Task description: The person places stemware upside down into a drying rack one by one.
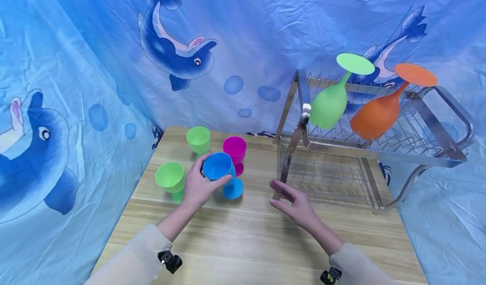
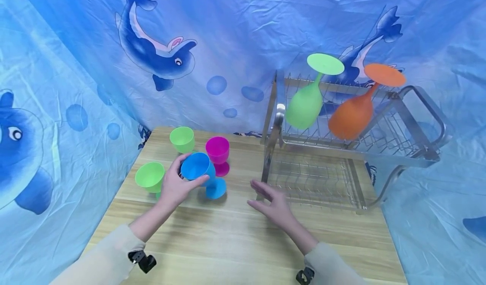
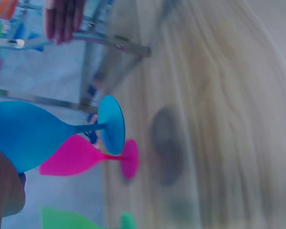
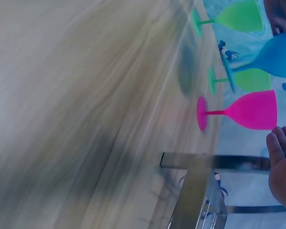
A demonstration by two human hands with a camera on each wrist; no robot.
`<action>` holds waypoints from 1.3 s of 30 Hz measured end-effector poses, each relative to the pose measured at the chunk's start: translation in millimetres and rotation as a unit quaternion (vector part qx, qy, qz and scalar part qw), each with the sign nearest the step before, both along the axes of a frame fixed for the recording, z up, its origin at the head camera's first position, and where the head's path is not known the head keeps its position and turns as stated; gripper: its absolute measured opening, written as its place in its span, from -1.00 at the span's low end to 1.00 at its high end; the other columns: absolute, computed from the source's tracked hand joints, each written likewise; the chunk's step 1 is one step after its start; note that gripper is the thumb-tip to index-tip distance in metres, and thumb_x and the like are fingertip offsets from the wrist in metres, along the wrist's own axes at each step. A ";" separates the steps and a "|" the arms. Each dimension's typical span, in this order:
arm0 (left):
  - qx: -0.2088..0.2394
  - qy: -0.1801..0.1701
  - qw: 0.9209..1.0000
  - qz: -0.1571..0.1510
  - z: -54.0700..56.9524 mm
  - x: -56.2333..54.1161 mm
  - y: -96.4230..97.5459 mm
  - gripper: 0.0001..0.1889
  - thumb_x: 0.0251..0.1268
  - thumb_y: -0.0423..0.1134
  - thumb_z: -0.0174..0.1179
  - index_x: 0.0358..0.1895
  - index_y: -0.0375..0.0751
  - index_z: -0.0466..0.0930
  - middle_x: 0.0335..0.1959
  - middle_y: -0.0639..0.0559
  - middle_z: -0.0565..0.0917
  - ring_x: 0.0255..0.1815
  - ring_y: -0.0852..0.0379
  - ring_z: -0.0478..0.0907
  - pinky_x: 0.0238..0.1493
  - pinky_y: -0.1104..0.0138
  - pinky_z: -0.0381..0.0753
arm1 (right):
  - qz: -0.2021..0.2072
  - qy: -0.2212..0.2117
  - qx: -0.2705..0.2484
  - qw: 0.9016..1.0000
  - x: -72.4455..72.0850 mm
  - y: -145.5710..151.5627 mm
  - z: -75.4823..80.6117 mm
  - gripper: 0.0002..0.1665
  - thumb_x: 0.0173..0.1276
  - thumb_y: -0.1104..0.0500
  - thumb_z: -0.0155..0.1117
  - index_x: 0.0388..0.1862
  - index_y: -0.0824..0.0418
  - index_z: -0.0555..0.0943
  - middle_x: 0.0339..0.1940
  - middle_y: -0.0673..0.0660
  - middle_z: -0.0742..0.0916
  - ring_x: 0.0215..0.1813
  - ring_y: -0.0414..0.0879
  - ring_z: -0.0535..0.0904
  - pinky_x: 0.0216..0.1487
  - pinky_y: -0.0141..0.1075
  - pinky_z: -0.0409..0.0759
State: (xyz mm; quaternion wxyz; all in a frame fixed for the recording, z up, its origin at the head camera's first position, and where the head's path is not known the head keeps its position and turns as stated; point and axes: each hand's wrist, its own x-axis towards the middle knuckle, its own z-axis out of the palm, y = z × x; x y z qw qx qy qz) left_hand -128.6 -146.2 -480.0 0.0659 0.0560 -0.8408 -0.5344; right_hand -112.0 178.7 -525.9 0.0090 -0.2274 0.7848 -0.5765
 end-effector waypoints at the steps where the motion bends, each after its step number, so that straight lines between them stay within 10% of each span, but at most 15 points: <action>1: 0.008 0.002 1.000 -0.002 3.8 1.3 1.4 0.00 0.03 0.16 0.67 0.57 0.10 0.37 0.45 -0.10 0.53 0.43 -0.22 0.46 0.33 -0.27 0.54 | 0.000 0.002 0.001 1.000 -1.7 -3.6 0.2 -0.27 0.40 0.29 0.52 0.51 0.36 0.51 0.43 0.25 0.67 0.42 0.18 0.62 0.42 -0.16 0.59; 11: 0.101 0.017 0.994 -0.040 24.6 10.6 15.9 -0.10 0.12 -0.03 0.67 0.53 0.06 0.41 0.43 -0.07 0.55 0.41 -0.20 0.51 0.32 -0.18 0.63 | 0.008 0.042 0.070 0.997 -19.0 -30.7 19.7 -0.24 0.32 0.15 0.64 0.48 0.18 0.60 0.38 0.12 0.72 0.39 0.07 0.66 0.36 -0.05 0.65; 39: 0.227 0.027 0.973 -0.034 26.7 20.9 47.4 -0.14 0.23 -0.13 0.59 0.57 0.02 0.35 0.46 -0.05 0.51 0.43 -0.19 0.47 0.32 -0.15 0.64 | 0.028 0.147 0.134 0.980 -43.4 -42.3 38.3 -0.68 0.37 0.27 0.57 0.09 0.24 0.81 -0.03 0.11 0.88 -0.02 -0.04 0.85 0.07 -0.12 0.81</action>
